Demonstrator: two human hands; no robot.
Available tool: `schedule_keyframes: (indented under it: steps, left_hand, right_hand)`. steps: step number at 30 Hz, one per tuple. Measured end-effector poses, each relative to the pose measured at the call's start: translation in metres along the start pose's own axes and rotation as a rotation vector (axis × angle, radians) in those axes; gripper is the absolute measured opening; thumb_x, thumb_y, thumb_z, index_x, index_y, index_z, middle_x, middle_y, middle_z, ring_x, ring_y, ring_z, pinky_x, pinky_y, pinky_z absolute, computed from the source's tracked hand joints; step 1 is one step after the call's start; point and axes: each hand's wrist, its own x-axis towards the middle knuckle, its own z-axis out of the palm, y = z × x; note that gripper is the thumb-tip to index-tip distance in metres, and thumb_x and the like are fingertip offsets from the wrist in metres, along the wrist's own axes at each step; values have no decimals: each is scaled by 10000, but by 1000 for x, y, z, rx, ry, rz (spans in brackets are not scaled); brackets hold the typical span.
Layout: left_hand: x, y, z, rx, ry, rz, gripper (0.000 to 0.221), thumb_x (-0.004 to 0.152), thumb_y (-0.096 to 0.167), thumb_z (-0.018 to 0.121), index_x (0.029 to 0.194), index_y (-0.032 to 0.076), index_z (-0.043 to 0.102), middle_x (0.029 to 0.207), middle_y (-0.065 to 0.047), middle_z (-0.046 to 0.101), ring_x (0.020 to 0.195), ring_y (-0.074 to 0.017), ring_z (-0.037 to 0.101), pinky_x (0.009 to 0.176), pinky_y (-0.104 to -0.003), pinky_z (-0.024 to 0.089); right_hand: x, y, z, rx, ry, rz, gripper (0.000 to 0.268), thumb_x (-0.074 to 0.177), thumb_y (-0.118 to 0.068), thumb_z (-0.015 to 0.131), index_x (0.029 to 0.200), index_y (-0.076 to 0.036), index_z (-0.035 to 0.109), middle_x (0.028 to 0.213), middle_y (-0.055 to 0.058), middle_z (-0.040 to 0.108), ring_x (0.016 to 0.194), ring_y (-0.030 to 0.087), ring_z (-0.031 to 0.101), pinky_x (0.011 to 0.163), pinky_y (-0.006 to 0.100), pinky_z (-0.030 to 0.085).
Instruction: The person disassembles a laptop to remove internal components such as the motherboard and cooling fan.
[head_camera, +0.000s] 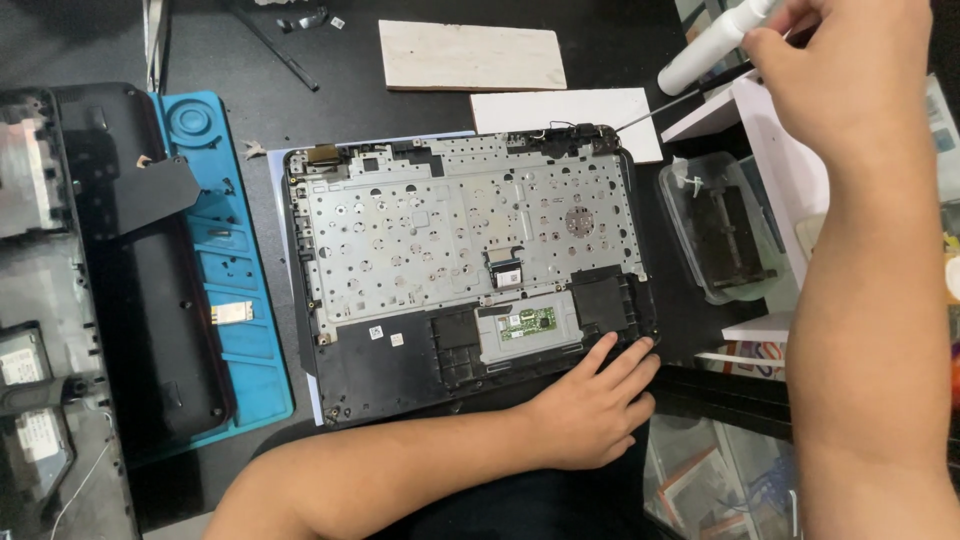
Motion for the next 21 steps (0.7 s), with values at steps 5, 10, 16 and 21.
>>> schedule_keyframes:
  steps: [5, 10, 16, 21]
  left_hand:
    - [0, 0, 0, -10, -2, 0, 501, 790, 412, 754, 1135, 53, 692, 1477, -231, 503, 1514, -396, 342, 1238, -602, 258]
    - [0, 0, 0, -2, -1, -1, 510, 777, 414, 755, 1133, 54, 694, 1481, -235, 501, 1516, -397, 338, 1235, -599, 254]
    - [0, 1, 0, 8, -14, 0, 505, 788, 415, 749, 1144, 60, 694, 1485, -232, 499, 1519, -396, 334, 1237, -599, 253]
    - [1, 1, -1, 12, -15, 0, 501, 784, 413, 746, 1139, 63, 695, 1485, -229, 498, 1516, -394, 334, 1232, -602, 254]
  right_hand:
    - [1, -1, -1, -46, 28, -14, 54, 883, 54, 752, 902, 38, 704, 850, 103, 717, 819, 185, 717, 707, 275, 556]
    - [0, 5, 4, 29, -26, 52, 51, 858, 39, 691, 909, 42, 697, 849, 107, 714, 841, 193, 721, 742, 300, 555]
    - [15, -10, -5, -2, -145, 130, 121, 1054, -57, 711, 989, 44, 696, 825, 141, 697, 787, 257, 686, 716, 383, 525]
    - [21, -7, -12, -79, -144, 31, 115, 965, -93, 715, 1011, 10, 693, 868, 135, 699, 775, 250, 673, 660, 358, 526]
